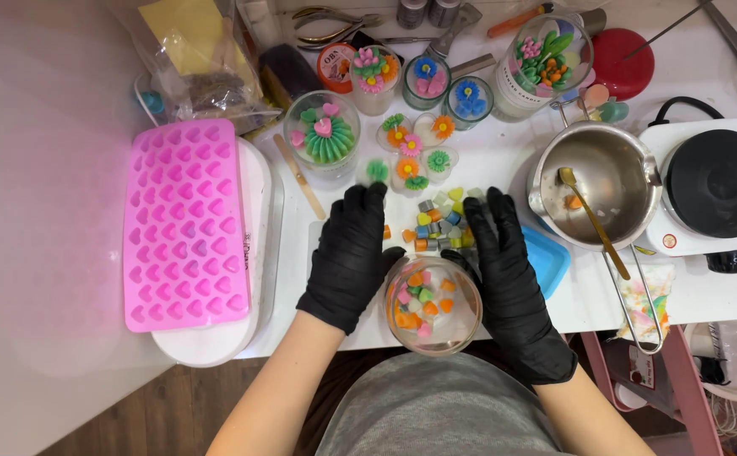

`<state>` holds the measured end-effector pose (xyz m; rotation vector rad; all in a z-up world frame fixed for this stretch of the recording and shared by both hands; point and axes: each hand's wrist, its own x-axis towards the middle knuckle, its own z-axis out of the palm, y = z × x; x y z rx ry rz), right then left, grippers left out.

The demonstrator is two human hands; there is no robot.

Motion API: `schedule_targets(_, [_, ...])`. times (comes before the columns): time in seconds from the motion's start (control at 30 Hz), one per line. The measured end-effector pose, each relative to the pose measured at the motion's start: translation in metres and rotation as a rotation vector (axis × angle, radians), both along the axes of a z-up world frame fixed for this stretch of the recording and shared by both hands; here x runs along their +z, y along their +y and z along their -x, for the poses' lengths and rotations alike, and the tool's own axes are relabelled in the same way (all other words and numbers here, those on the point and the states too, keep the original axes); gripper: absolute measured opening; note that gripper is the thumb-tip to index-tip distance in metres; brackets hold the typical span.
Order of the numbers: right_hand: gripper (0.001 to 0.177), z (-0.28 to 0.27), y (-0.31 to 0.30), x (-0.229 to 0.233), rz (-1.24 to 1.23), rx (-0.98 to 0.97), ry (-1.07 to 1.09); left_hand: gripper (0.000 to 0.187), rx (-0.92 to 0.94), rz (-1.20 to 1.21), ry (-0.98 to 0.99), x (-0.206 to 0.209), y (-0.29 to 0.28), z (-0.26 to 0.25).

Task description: Removing small heart-shaped wax pieces from a silicone mold and placing various colorful wax shapes into a glass jar.

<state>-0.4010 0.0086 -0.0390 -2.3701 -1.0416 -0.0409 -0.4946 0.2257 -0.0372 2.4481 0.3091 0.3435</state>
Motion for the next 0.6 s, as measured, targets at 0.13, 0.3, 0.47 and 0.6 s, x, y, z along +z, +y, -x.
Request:
schedule_targets(0.13, [0.075,0.002,-0.002,0.007,0.209,-0.014,-0.009,0.083,-0.011,-0.008,-0.054,-0.010,-0.005,0.004])
schedule_targets(0.3, [0.079,-0.007,0.011,0.012,0.266,-0.010,0.051,0.080,-0.084,-0.015,-0.013,0.001,0.001,-0.008])
schedule_targets(0.47, [0.100,-0.026,0.034,0.022,0.236,0.082,-0.020,0.083,-0.179,-0.006,0.047,-0.005,0.004,-0.022])
schedule_targets(0.6, [0.102,-0.032,0.035,0.024,0.427,0.047,0.164,0.083,-0.212,0.022,-0.011,-0.010,-0.001,-0.028])
